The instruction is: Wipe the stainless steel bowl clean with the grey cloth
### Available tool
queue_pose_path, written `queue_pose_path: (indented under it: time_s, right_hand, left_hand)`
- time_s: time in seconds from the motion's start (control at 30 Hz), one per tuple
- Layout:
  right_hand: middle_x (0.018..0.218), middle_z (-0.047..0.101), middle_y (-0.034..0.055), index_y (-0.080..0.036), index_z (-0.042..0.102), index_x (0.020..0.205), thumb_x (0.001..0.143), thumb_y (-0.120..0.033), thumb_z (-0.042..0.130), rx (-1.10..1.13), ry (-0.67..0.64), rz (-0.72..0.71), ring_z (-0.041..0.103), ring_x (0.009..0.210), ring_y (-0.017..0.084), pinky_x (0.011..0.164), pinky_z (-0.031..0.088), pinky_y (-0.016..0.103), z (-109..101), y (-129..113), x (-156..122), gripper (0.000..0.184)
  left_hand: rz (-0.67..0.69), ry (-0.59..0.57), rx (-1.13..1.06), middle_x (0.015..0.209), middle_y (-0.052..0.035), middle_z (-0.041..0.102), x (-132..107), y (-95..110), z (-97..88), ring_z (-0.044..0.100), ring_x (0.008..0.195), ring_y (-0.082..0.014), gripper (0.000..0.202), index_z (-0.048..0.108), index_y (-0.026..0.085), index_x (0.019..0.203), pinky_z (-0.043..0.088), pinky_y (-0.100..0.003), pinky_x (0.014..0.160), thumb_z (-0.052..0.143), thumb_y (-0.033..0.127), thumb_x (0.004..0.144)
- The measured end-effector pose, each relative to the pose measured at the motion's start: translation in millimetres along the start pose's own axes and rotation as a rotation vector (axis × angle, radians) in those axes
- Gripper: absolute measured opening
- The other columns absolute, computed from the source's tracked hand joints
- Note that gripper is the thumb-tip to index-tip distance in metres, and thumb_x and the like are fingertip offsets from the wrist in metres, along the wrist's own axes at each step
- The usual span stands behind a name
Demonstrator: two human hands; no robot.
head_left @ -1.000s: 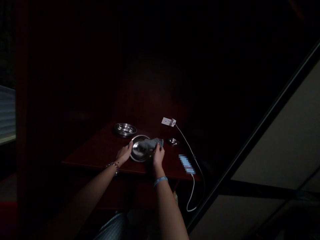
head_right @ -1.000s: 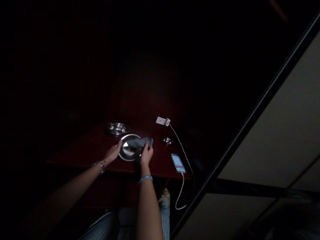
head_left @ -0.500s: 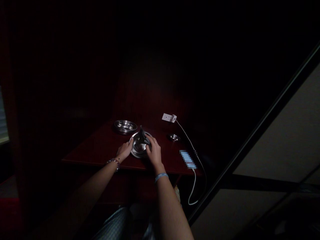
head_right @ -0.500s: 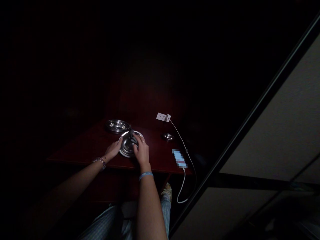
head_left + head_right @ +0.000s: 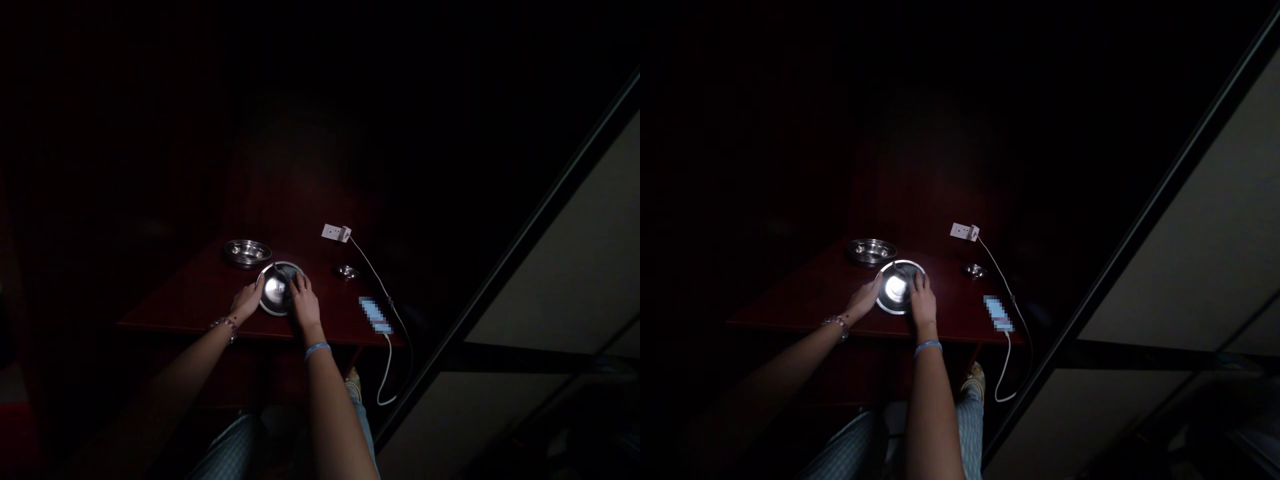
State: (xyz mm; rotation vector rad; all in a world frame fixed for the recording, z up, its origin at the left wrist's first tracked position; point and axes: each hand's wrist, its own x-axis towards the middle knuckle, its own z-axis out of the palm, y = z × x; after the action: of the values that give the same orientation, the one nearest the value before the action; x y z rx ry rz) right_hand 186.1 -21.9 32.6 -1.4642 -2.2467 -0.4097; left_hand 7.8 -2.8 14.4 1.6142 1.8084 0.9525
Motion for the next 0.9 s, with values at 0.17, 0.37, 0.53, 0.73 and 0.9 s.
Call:
queue_pose_path:
  time_s: [0.17,0.37,0.53,0.73,0.9]
  right_hand:
    - [0.150,0.042,0.0187,-0.015,0.055,0.136,0.091,-0.006,0.042,-0.079,0.000,0.018,0.041,0.131,0.029,0.106,0.035,0.047,-2,0,0,0.047]
    - [0.104,0.070,0.0186,-0.015,0.073,0.099,0.087,-0.022,0.055,-0.081,-0.096,0.037,0.054,0.113,0.032,0.098,0.040,0.046,-7,-18,2,0.023]
    - [0.097,0.073,0.0143,-0.017,0.072,0.106,0.086,-0.030,0.053,0.146,-0.184,0.174,0.066,0.093,0.028,0.084,0.049,0.038,-2,-36,0,0.030]
    - [0.094,0.074,0.0062,-0.021,0.073,0.103,0.087,-0.026,0.050,0.686,-0.094,0.265,0.068,0.090,0.022,0.084,0.052,0.034,14,-27,2,0.029]
    - [0.080,0.073,0.0044,-0.016,0.074,0.087,0.081,-0.021,0.056,0.977,0.018,0.408,0.067,0.077,0.018,0.079,0.053,0.031,20,-12,8,0.019]
  left_hand:
    - [0.008,-0.001,0.024,0.114,-0.0167,0.073,1,-1,0.2,0.065,0.114,-0.0325,0.081,0.066,0.017,0.122,0.047,-0.038,0.091,0.006,0.063,0.093]
    - [0.015,-0.008,0.011,0.117,-0.0174,0.071,3,-3,0.9,0.062,0.116,-0.0349,0.083,0.065,0.015,0.124,0.045,-0.040,0.095,0.005,0.064,0.093]
    - [-0.002,0.004,0.026,0.117,-0.0186,0.071,5,-4,1.7,0.063,0.116,-0.0351,0.084,0.066,0.013,0.121,0.046,-0.041,0.095,0.004,0.062,0.093]
    - [-0.006,0.017,0.012,0.118,-0.0196,0.070,7,-5,1.7,0.062,0.117,-0.0349,0.086,0.066,0.011,0.121,0.045,-0.042,0.096,0.002,0.061,0.093]
    - [0.049,0.010,0.030,0.117,-0.0165,0.072,5,-6,1.8,0.064,0.114,-0.0325,0.082,0.066,0.015,0.121,0.047,-0.040,0.094,0.003,0.060,0.094]
